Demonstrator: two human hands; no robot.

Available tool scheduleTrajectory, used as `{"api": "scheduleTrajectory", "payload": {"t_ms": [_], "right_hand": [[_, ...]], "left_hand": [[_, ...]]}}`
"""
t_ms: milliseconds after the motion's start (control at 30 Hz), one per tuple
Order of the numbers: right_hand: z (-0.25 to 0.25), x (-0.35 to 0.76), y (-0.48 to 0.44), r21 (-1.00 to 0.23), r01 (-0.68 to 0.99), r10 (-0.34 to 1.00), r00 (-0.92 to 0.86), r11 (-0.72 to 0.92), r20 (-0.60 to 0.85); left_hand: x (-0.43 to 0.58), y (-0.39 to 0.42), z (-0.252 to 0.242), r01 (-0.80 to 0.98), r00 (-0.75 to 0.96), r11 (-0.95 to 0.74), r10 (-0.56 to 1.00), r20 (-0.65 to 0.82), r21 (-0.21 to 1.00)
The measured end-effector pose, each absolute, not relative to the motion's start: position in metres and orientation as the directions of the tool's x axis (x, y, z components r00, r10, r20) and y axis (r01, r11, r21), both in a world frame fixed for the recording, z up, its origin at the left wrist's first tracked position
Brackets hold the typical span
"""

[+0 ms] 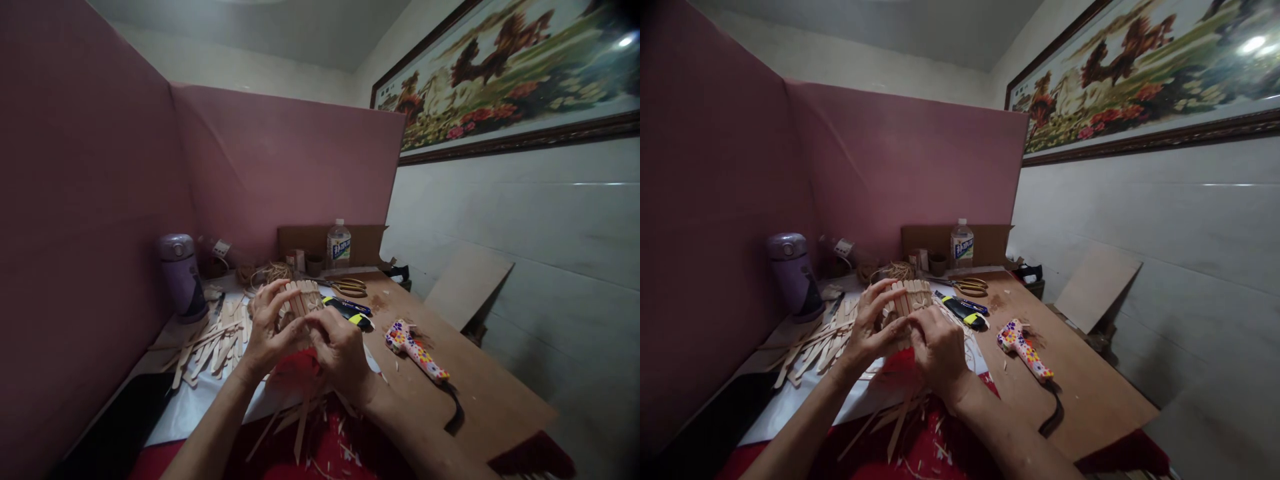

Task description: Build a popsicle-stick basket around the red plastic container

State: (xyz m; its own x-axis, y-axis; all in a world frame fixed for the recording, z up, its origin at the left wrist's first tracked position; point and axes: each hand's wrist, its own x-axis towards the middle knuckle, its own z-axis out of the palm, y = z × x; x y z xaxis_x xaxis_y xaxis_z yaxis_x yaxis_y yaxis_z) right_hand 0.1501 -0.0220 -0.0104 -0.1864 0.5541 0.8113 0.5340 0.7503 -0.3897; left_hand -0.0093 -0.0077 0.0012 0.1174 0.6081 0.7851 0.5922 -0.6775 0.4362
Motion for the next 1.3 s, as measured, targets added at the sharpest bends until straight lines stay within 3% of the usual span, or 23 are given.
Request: {"api": "scheduleTrajectory", "payload": {"t_ms": [267, 667, 967, 1300], "right_hand": [[-0.015, 0.15, -0.025, -0.602, 0.341, 0.627, 0.046, 0.722, 0.778], [-0.02, 0.15, -0.02, -0.507, 0.402, 0.574, -0.058, 0.762, 0.817], [-0.019, 0.149, -0.016, -0.551, 0.402, 0.625, -0.071, 0.731, 0.778], [-0.016, 0.151, -0.018, -0.429, 0.451, 0.537, -0.141, 0.783, 0.832]], "left_hand": [[-0.01, -0.006, 0.001, 0.591, 0.062, -0.653, 0.623, 0.78, 0.474], [-0.01, -0.006, 0.001, 0.596, 0.062, -0.651, 0.621, 0.781, 0.47], [-0.01, -0.007, 0.001, 0.606, 0.089, -0.66, 0.612, 0.786, 0.445], [-0.011, -0.006, 0.0, 0.615, 0.117, -0.675, 0.591, 0.798, 0.409]]}}
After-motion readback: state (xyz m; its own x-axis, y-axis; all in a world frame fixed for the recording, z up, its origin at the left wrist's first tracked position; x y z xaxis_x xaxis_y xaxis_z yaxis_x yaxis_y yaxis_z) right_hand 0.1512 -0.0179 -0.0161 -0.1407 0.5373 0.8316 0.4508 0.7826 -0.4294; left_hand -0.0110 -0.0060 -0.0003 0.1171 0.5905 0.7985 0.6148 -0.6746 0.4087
